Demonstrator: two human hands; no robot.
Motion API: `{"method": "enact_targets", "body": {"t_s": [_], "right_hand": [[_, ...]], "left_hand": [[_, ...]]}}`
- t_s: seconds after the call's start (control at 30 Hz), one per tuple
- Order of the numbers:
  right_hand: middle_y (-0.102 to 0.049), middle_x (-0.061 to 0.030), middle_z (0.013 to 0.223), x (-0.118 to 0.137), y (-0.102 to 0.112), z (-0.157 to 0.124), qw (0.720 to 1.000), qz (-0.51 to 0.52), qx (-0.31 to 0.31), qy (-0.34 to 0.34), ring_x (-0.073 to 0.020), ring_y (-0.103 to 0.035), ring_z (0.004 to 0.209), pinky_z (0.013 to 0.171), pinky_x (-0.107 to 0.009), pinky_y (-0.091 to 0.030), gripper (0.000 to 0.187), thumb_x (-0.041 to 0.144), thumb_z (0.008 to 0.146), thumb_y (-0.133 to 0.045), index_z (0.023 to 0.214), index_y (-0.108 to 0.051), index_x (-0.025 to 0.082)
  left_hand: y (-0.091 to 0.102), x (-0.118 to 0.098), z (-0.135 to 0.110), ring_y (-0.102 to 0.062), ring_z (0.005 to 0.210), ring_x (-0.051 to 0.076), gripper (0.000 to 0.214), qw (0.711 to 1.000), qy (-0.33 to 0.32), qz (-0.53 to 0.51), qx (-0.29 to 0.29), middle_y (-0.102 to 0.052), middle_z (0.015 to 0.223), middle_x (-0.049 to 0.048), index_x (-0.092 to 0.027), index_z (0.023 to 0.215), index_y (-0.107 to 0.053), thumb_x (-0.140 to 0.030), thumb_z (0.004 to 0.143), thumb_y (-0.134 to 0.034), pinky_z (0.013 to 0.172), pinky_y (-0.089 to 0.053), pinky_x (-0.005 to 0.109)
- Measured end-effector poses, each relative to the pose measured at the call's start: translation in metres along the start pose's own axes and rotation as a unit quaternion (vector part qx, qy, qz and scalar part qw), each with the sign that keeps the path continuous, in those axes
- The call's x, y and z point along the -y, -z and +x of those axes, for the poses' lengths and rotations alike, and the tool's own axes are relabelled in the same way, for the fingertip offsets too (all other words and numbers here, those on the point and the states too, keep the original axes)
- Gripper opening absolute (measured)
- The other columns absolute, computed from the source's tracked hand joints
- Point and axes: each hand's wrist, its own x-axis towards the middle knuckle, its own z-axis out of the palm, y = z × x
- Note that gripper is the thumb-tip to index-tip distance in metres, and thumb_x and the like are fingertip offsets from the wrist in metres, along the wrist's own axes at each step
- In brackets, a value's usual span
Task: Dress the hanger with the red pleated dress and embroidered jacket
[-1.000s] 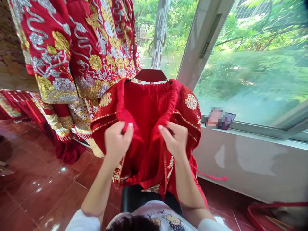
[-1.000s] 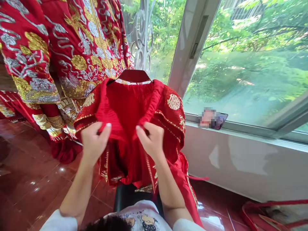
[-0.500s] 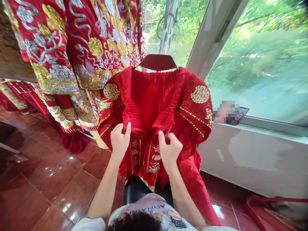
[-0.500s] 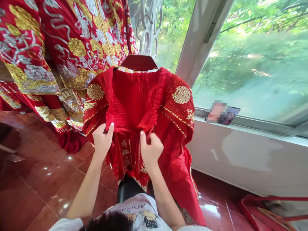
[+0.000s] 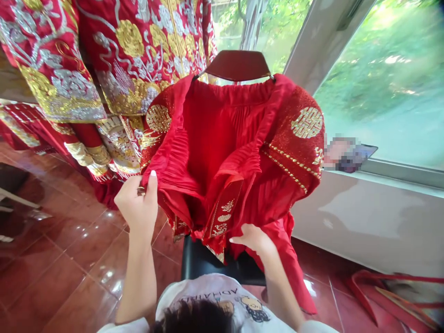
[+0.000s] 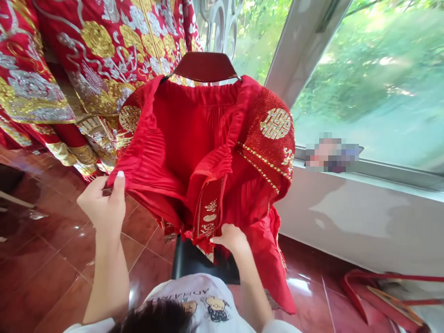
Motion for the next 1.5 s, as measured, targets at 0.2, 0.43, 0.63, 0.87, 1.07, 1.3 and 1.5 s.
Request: {"method": "enact_targets", "body": {"t_s": [0.2, 0.43, 0.63, 0.87, 1.07, 1.3, 1.5], "right_hand": [[-0.064, -0.0028, 0.064, 0.036, 0.014, -0.005, 0.966, 0.154, -0.072, 0.193, -0.0153, -0.059, 0.059, 0.058, -0.027, -0.038, 0.028, 0.04, 0.088, -0.054, 0.071, -0.063, 0.019], [-0.067, -0.0051, 0.071, 0.078, -0.019, 0.049, 0.912, 0.327, -0.191, 0.16, -0.0169, -0.059, 0.065, 0.064, -0.027, -0.039, 0.013, 0.029, 0.082, -0.055, 0.08, -0.063, 0.018], [-0.045, 0.0044, 0.045, 0.076, -0.025, 0.055, 0.803, 0.572, -0.089, 0.142, -0.0076, -0.036, 0.043, 0.045, -0.023, -0.025, 0.017, 0.03, 0.063, -0.058, 0.053, -0.051, 0.018], [-0.031, 0.0092, 0.032, 0.077, -0.04, 0.042, 0.712, 0.694, 0.078, 0.07, -0.0027, -0.018, 0.028, 0.035, -0.022, -0.007, 0.019, 0.034, 0.058, -0.059, 0.052, -0.057, 0.016], [-0.033, 0.0081, 0.03, 0.081, -0.053, 0.033, 0.676, 0.728, 0.091, 0.064, -0.0027, -0.019, 0.026, 0.034, -0.021, -0.007, 0.023, 0.037, 0.06, -0.057, 0.051, -0.055, 0.017], [-0.033, 0.0086, 0.032, 0.086, -0.051, 0.03, 0.636, 0.771, 0.005, 0.03, -0.0021, -0.02, 0.029, 0.036, -0.021, -0.009, 0.02, 0.033, 0.057, -0.057, 0.047, -0.05, 0.018], [-0.031, 0.0086, 0.033, 0.099, -0.049, 0.024, 0.605, 0.796, -0.03, -0.001, -0.003, -0.02, 0.032, 0.037, -0.022, -0.008, 0.021, 0.032, 0.056, -0.058, 0.044, -0.048, 0.018]], "left_hand": [[-0.005, -0.01, -0.01, -0.035, 0.05, 0.007, 0.035, 1.0, 0.004, -0.024, 0.02, -0.04, 0.054, -0.0058, -0.016, 0.061, -0.049, -0.039, 0.087, -0.058, 0.054, -0.03, 0.023], [-0.004, -0.017, -0.012, -0.033, 0.051, 0.007, 0.041, 0.999, -0.002, -0.027, 0.039, -0.037, 0.053, -0.0062, -0.017, 0.057, -0.043, -0.041, 0.087, -0.057, 0.054, -0.029, 0.023], [-0.009, -0.007, -0.032, -0.048, 0.054, 0.011, 0.04, 0.989, 0.048, -0.129, 0.056, -0.052, 0.061, -0.0013, -0.015, 0.072, -0.058, -0.046, 0.092, -0.044, 0.053, -0.04, 0.024], [-0.058, 0.02, -0.141, -0.061, 0.072, 0.018, 0.01, 0.966, 0.097, -0.141, 0.194, -0.064, 0.082, 0.006, -0.021, 0.091, -0.06, -0.024, 0.088, -0.05, 0.066, -0.052, 0.032], [-0.116, 0.027, -0.186, -0.06, 0.078, 0.018, 0.012, 0.924, 0.037, -0.153, 0.348, -0.062, 0.079, 0.0037, -0.018, 0.075, -0.057, -0.008, 0.077, -0.051, 0.072, -0.051, 0.03], [-0.125, 0.029, -0.18, -0.056, 0.074, 0.017, 0.02, 0.922, -0.021, -0.057, 0.383, -0.06, 0.077, 0.0047, -0.017, 0.067, -0.057, -0.007, 0.082, -0.048, 0.066, -0.046, 0.026], [-0.113, 0.016, -0.18, -0.062, 0.074, 0.018, 0.018, 0.901, -0.009, 0.043, 0.432, -0.065, 0.08, 0.0077, -0.016, 0.072, -0.062, -0.006, 0.081, -0.051, 0.061, -0.045, 0.024]]}}
